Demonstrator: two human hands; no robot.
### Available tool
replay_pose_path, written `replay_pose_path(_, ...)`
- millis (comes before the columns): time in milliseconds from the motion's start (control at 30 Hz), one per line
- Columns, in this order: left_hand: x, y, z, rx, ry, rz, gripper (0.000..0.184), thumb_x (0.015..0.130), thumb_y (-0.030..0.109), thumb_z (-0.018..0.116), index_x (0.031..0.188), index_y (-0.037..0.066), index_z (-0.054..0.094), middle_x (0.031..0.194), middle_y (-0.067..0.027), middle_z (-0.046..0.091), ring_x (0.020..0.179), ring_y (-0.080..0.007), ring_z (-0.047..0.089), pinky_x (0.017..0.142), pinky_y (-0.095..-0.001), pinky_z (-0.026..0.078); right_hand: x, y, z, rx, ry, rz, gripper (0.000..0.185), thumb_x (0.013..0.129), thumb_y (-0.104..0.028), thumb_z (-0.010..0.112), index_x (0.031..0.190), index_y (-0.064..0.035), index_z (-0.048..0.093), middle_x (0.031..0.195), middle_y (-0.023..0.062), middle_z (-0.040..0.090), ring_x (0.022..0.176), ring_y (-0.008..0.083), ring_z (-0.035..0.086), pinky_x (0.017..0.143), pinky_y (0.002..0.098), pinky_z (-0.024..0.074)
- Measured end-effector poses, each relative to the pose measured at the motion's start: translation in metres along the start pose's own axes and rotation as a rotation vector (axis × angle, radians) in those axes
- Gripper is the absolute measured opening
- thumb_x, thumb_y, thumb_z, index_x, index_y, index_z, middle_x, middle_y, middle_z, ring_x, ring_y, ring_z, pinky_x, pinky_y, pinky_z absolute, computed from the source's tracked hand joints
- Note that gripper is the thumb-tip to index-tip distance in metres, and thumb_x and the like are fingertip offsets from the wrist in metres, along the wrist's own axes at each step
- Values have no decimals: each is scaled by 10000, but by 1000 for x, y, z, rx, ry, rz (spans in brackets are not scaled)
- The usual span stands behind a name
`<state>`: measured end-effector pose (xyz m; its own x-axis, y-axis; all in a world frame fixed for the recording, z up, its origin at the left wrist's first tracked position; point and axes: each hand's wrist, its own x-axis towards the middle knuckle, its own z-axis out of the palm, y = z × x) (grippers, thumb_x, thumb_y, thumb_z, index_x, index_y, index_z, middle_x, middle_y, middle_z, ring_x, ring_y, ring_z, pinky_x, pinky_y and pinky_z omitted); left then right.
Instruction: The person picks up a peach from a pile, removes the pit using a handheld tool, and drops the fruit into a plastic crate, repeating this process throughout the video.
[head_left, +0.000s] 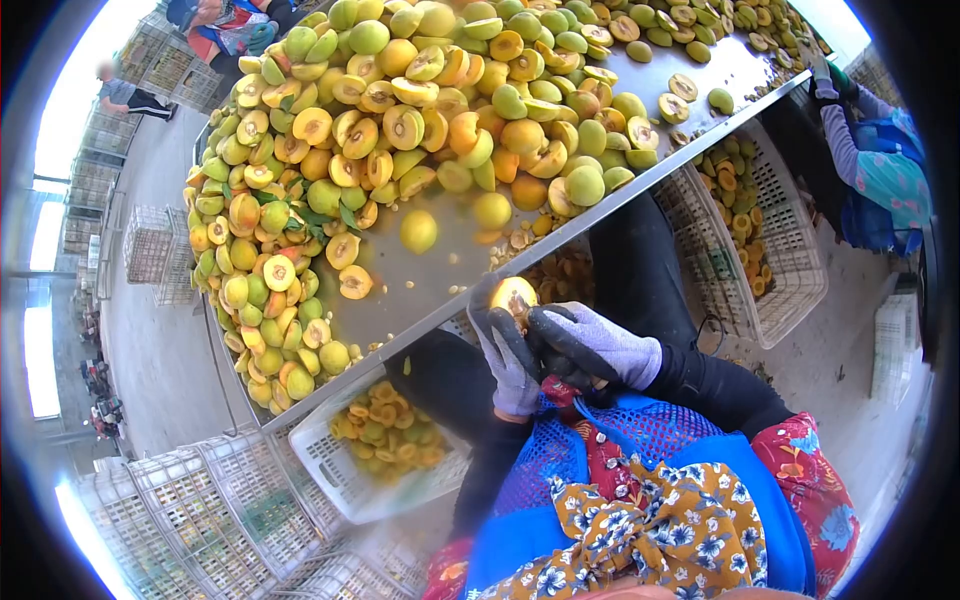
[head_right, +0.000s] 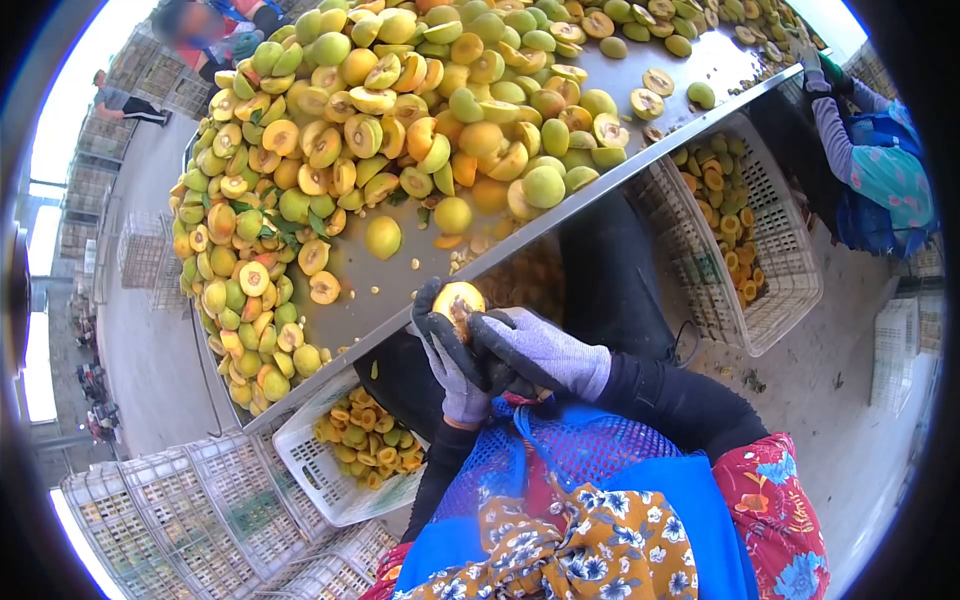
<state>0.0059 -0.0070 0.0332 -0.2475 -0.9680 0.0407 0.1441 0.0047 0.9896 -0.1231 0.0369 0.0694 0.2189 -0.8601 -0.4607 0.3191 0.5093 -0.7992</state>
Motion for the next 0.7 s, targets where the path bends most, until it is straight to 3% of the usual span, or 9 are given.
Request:
replay_pose_path(67,7,1,-11,-177,-150,-150,499,1056,355,382,1390,-14,409,1334,-189,499,1209,-273,530,1036,-382,434,2,1,-12,-64,-27,-14,464,1024,-470,447,939,-45,613,750,14,602,582,58,550,504,209,445)
replay_pose_path(100,11,1,-17,-264,-225,-224,517,1056,368,383,1414,-5,402,1354,-192,500,1215,-274,539,1034,-383,445,0,-6,-12,-84,28,123,476,1022,-463,454,936,-24,617,733,40,603,582,98,563,516,253,464)
replay_pose_path(167,21,-6,-30,-239,-319,-329,515,1045,377,410,1393,-1,431,1315,-197,544,1175,-283,573,1004,-385,473,9,11,-13,-312,52,-73,474,1016,-445,468,939,0,612,709,98,608,558,179,581,525,308,483)
replay_pose_path(200,22,-9,-33,-149,-340,-297,473,1025,339,445,1353,-2,456,1260,-189,579,1132,-275,596,977,-377,488,11,20,-11,-421,63,-167,473,1014,-435,476,941,13,610,696,127,610,546,219,591,529,335,492)
replay_pose_path(233,23,-12,-36,-59,-359,-264,432,1006,301,479,1313,-3,481,1204,-181,615,1090,-267,619,950,-368,503,12,27,-6,-534,156,-308,426,1006,-373,491,961,45,567,672,221,603,556,366,607,543,435,497)
replay_pose_path(333,24,-4,-33,244,-383,-44,304,959,177,553,1199,-9,534,1074,-148,664,996,-228,654,886,-349,531,7,26,4,-920,332,-400,360,1001,-313,495,977,45,522,677,261,604,595,428,608,545,498,481)
replay_pose_path(367,24,2,-31,412,-384,108,269,964,168,558,1164,-10,550,1038,-138,672,979,-214,659,866,-347,538,0,20,8,-963,358,-320,323,994,-279,508,992,43,494,668,259,602,628,432,621,552,532,467)
replay_pose_path(567,16,11,-16,153,-242,-39,317,1010,272,510,1177,4,545,1025,-126,667,960,-233,659,883,-363,535,1,32,-1,-868,308,-396,314,993,-273,511,1005,41,510,688,264,593,610,436,612,547,533,465)
replay_pose_path(700,10,5,-9,-126,-127,-141,360,934,201,618,1201,-10,502,1106,-144,642,1012,-247,654,904,-379,540,5,38,1,-786,290,-531,305,995,-283,513,994,20,540,693,235,588,587,415,595,550,487,479)
